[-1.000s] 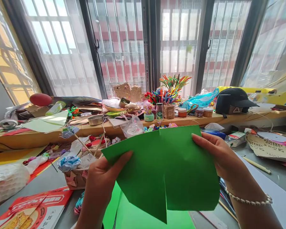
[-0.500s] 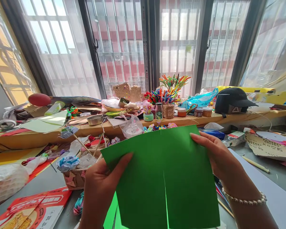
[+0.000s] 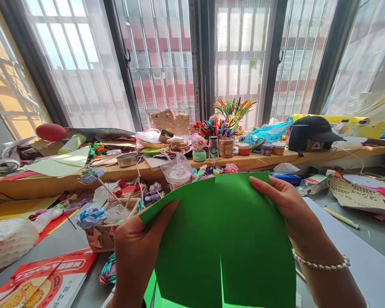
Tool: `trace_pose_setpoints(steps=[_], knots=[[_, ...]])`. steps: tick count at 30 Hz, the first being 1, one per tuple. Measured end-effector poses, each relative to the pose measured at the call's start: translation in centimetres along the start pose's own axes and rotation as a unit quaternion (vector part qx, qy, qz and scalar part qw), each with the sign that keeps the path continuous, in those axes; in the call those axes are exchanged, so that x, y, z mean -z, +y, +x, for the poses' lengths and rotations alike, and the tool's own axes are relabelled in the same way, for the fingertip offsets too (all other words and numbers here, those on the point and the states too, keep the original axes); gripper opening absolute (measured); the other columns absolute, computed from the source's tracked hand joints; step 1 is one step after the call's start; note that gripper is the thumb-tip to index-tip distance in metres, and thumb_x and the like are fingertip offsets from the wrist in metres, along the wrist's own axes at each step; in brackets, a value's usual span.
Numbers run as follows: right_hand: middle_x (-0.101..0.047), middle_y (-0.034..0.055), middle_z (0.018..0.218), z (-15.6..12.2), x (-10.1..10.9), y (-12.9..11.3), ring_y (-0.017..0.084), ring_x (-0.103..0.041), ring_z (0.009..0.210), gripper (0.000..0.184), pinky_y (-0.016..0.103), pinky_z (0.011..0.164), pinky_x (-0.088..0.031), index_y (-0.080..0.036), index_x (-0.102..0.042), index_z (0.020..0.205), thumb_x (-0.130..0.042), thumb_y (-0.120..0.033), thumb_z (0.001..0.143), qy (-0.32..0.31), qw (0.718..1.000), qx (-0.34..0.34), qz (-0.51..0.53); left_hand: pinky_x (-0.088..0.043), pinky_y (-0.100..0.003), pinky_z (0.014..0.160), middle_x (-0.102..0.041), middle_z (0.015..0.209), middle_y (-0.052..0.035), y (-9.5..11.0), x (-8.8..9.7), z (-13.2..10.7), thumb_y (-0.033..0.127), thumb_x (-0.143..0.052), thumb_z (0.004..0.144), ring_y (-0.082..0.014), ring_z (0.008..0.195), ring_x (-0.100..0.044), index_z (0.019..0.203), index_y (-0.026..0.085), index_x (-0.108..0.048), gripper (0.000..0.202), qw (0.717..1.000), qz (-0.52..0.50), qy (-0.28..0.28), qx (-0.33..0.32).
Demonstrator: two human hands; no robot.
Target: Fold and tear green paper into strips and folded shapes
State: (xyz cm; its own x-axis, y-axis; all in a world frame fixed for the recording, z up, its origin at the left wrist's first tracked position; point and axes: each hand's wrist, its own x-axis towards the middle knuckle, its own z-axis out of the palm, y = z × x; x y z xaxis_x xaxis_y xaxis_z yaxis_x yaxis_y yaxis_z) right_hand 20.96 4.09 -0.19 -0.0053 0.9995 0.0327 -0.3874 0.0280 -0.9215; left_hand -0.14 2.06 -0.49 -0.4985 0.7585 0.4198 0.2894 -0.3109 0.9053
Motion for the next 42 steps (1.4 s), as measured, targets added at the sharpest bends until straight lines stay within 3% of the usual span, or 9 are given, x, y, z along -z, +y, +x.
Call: trace_pose_setpoints(steps=[8, 20, 24, 28, 31, 38, 42], knots=[[-0.066, -0.0023, 0.053, 0.1, -0.1, 0.0, 0.012, -0.060, 0.043, 0.006, 0.017, 0.039, -0.050, -0.019, -0.064, 0.066, -0.068, -0.023, 0.065, -0.007, 1.000, -0.019, 0.023, -0.047, -0.020, 0.047, -0.069, 0.060, 0.0055, -0.7, -0.2, 0.0, 0.031, -0.065, 0.060, -0.0158, 0.057, -0.061, 0.068, 0.027, -0.071, 0.011, 0.997, 0.013, 0.020, -0.067], [-0.066, -0.0003, 0.053, 0.2, -0.2, 0.1, 0.012, -0.060, 0.042, 0.008, 0.018, 0.039, -0.049, -0.017, -0.063, 0.066, -0.068, -0.023, 0.065, 0.004, 0.999, -0.040, 0.020, -0.052, -0.023, 0.059, -0.070, 0.065, 0.0096, -0.3, -0.3, -0.6, 0.027, -0.064, 0.062, -0.0160, 0.063, -0.065, 0.063, 0.030, -0.069, 0.006, 0.994, 0.004, 0.026, -0.103], [-0.066, -0.0001, 0.053, 0.3, -0.1, 0.2, 0.013, -0.061, 0.043, 0.007, 0.018, 0.039, -0.050, -0.017, -0.064, 0.067, -0.068, -0.022, 0.065, -0.005, 0.999, -0.031, 0.019, -0.049, -0.022, 0.054, -0.069, 0.062, 0.0076, -0.5, -0.3, -0.3, 0.029, -0.064, 0.061, -0.0150, 0.059, -0.063, 0.064, 0.028, -0.070, 0.007, 0.994, 0.007, 0.035, -0.107], [-0.068, 0.0016, 0.060, 0.5, 0.4, 0.3, 0.013, -0.063, 0.050, 0.009, 0.019, 0.047, -0.053, -0.016, -0.065, 0.072, -0.065, -0.024, 0.068, -0.055, 0.998, -0.009, 0.023, -0.039, -0.021, 0.036, -0.058, 0.041, 0.0060, -0.5, -0.1, 0.0, 0.037, -0.068, 0.053, -0.0127, 0.039, -0.050, 0.057, 0.023, -0.069, 0.015, 0.997, 0.049, 0.044, -0.039], [-0.069, 0.0017, 0.064, 0.6, 0.6, 0.5, 0.013, -0.064, 0.052, 0.010, 0.019, 0.049, -0.054, -0.016, -0.065, 0.076, -0.065, -0.023, 0.069, -0.060, 0.998, -0.007, 0.018, -0.036, -0.021, 0.034, -0.053, 0.036, 0.0061, -0.5, -0.1, 0.1, 0.039, -0.069, 0.052, -0.0114, 0.036, -0.046, 0.052, 0.022, -0.068, 0.017, 0.998, 0.041, 0.047, -0.016], [-0.068, 0.0011, 0.059, 0.9, 0.3, 0.8, 0.011, -0.062, 0.046, 0.008, 0.017, 0.042, -0.051, -0.014, -0.065, 0.073, -0.063, -0.022, 0.071, -0.049, 0.998, -0.033, 0.019, -0.049, -0.023, 0.054, -0.069, 0.061, 0.0067, -0.9, -0.4, -0.1, 0.028, -0.065, 0.061, -0.0149, 0.057, -0.062, 0.065, 0.027, -0.070, 0.006, 0.993, 0.013, 0.044, -0.105], [-0.068, 0.0017, 0.059, 1.2, 0.3, 0.9, 0.011, -0.062, 0.047, 0.010, 0.017, 0.043, -0.052, -0.014, -0.065, 0.073, -0.064, -0.023, 0.070, -0.053, 0.997, -0.043, 0.023, -0.051, -0.024, 0.057, -0.070, 0.064, 0.0060, -0.9, -0.5, -0.2, 0.032, -0.066, 0.059, -0.0166, 0.061, -0.064, 0.065, 0.025, -0.070, 0.009, 0.993, 0.001, 0.049, -0.109]])
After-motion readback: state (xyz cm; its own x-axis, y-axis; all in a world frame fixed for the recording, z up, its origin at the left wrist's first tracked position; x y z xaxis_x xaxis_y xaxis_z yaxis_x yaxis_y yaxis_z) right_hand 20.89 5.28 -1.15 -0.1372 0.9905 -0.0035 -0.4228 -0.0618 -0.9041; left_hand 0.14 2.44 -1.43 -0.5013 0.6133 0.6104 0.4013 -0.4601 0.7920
